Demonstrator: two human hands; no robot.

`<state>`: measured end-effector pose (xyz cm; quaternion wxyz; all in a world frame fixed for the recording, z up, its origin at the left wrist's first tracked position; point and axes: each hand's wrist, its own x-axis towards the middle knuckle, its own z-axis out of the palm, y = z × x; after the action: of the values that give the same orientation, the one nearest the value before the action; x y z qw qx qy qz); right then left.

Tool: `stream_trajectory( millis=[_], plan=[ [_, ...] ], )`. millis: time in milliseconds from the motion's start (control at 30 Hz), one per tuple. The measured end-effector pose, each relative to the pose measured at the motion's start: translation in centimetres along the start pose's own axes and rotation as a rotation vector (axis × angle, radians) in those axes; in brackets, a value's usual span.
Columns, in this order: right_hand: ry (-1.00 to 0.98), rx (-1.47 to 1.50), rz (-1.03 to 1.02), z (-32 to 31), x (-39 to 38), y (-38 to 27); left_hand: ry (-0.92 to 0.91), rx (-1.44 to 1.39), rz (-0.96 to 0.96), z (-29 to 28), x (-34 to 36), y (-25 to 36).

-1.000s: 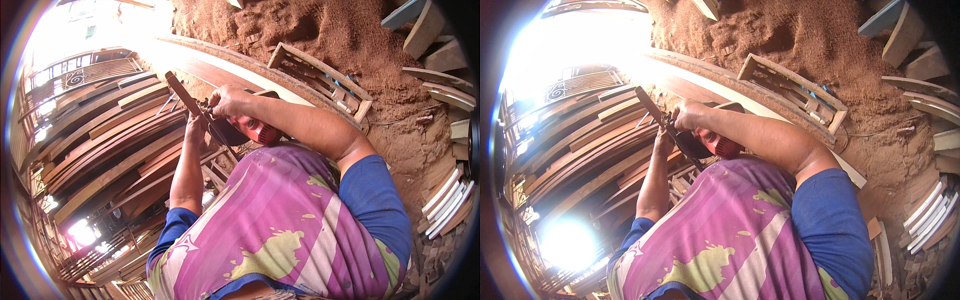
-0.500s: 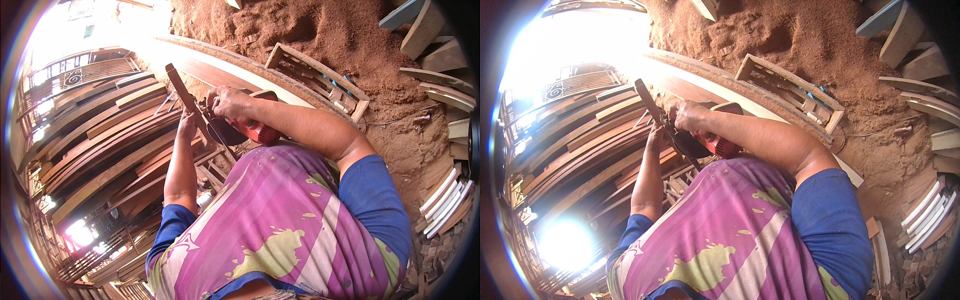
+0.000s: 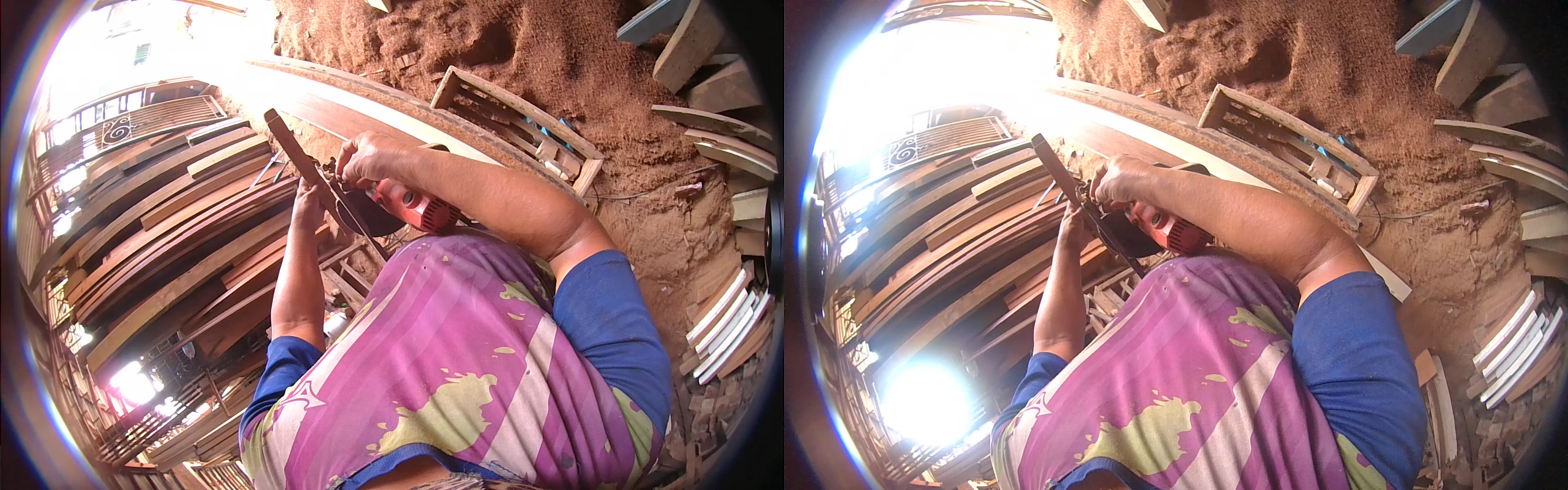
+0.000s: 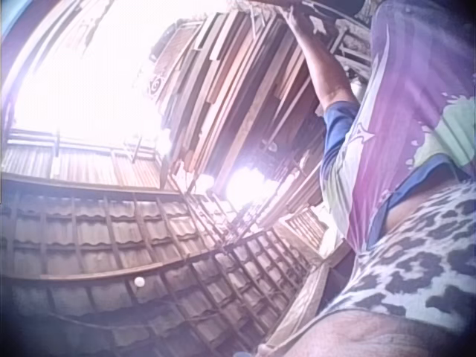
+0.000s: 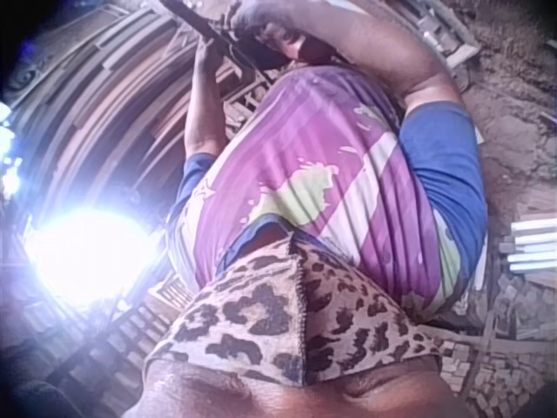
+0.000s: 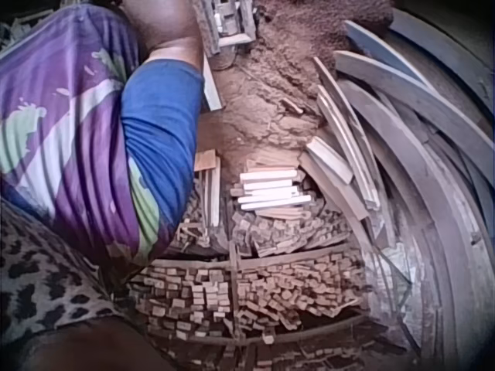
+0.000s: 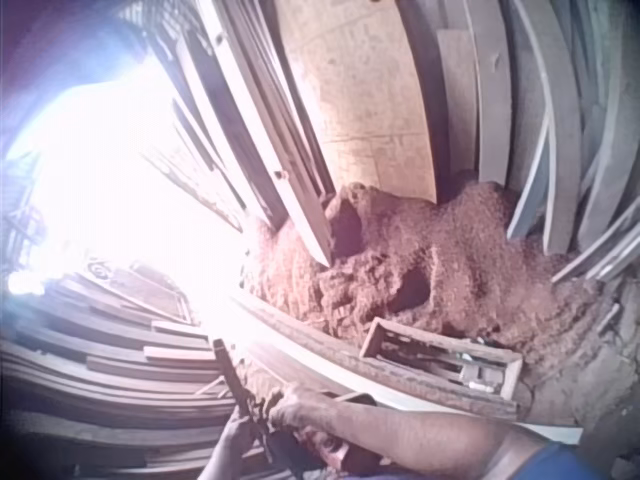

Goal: The person prepares and cuts a long piece of lumber. They first plug in a power cord, then use a circular saw to trim the end of a board, and later use a power planer on the surface of the wood before moving the board into storage.

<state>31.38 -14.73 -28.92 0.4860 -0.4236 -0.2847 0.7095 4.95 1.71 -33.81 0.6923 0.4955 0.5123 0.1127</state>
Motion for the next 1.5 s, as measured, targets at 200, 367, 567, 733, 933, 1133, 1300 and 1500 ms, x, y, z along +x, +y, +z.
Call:
stream_trajectory(
  millis=[200,367,567,733,933,1133,1300,1500],
  plan=[
    [0.056,-0.066,-0.095,-0.1,0.7,1.2,0.017,-0.001,0.042,0.4,0.0,0.2],
    [0.009,0.102,-0.005,-0.5,0.5,1.7,-0.065,0.064,0.1,0.6,-0.7,1.0],
    [-0.056,0.303,0.141,-1.4,-1.3,1.8,0.01,0.155,0.133,2.8,-1.9,2.6],
    [-0.083,0.043,-0.309,-2.7,-1.9,4.0,0.054,0.273,0.157,4.1,-2.2,3.6],
    [0.075,0.117,-0.329,-4.2,-4.2,4.5,0.028,0.344,0.25,6.7,-2.8,4.9],
    [0.134,-0.133,-0.354,-7.9,-7.1,4.9,0.075,0.462,0.287,11.7,-2.8,7.2],
    [0.106,-0.045,-0.336,-8.8,-7.0,3.8,0.194,0.678,0.241,12.9,-3.2,8.1],
    [0.222,-0.199,-0.26,-7.2,-7.4,2.3,0.205,0.485,0.159,10.8,-4.6,5.9]
  ],
)
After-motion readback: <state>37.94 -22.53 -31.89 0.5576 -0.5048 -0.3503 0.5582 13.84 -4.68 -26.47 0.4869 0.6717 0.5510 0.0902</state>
